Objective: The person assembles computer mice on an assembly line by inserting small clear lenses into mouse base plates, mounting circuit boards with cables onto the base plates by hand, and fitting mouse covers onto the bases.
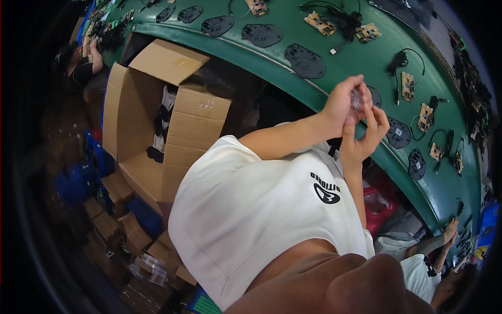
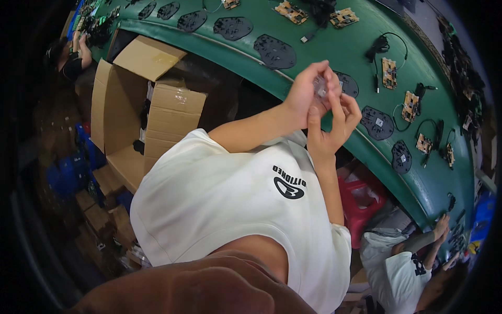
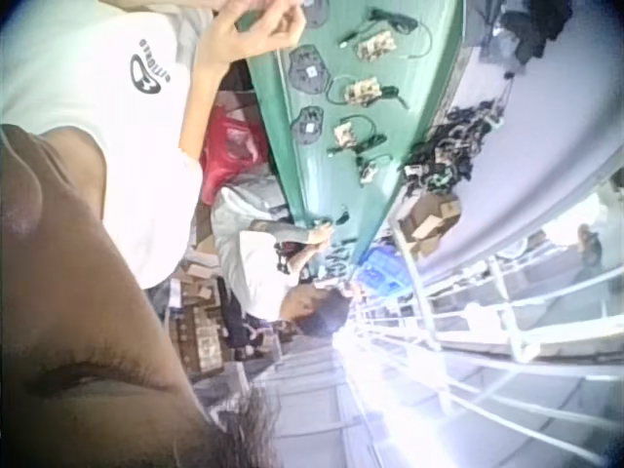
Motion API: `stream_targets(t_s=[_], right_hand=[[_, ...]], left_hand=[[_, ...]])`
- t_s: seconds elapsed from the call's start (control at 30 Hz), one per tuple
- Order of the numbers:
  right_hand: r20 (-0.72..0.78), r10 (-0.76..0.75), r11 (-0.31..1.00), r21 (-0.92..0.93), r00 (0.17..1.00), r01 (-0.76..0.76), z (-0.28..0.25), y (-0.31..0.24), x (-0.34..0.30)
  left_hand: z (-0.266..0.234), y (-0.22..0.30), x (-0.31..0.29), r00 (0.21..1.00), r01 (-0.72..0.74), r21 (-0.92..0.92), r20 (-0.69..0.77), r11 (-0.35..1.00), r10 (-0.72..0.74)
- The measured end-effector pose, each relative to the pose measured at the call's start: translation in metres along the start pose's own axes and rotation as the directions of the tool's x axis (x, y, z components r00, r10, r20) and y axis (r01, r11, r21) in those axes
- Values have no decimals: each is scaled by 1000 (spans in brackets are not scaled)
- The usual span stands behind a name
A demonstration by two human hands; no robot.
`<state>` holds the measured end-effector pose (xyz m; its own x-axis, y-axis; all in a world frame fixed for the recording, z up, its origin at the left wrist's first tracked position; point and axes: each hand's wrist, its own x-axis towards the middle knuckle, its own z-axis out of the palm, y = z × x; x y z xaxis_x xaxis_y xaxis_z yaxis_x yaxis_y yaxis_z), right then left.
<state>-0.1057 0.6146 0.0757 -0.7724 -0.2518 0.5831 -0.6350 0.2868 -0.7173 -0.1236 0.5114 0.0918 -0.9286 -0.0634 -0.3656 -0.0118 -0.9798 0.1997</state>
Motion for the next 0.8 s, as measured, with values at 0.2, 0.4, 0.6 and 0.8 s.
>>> stream_targets(t_s=[0.2, 0.4, 0.6, 0.8], right_hand=[[255, 22, 999, 39, 967, -34, 20, 6, 47], [331, 27, 993, 98, 943, -62, 37, 5, 55], [417, -11, 1000, 28, 909, -1, 44, 8, 57], [468, -62, 998, 56, 881, 41, 54, 5, 60]], left_hand=[[-25, 45, -22, 1000, -17, -254, 15, 967, 21], [-39, 63, -28, 1000, -15, -248, 14, 969, 20], [-49, 83, -34, 1000, -18, 1, -22, 1000, 18], [-60, 97, -41, 998, 19, 48, -68, 999, -16]])
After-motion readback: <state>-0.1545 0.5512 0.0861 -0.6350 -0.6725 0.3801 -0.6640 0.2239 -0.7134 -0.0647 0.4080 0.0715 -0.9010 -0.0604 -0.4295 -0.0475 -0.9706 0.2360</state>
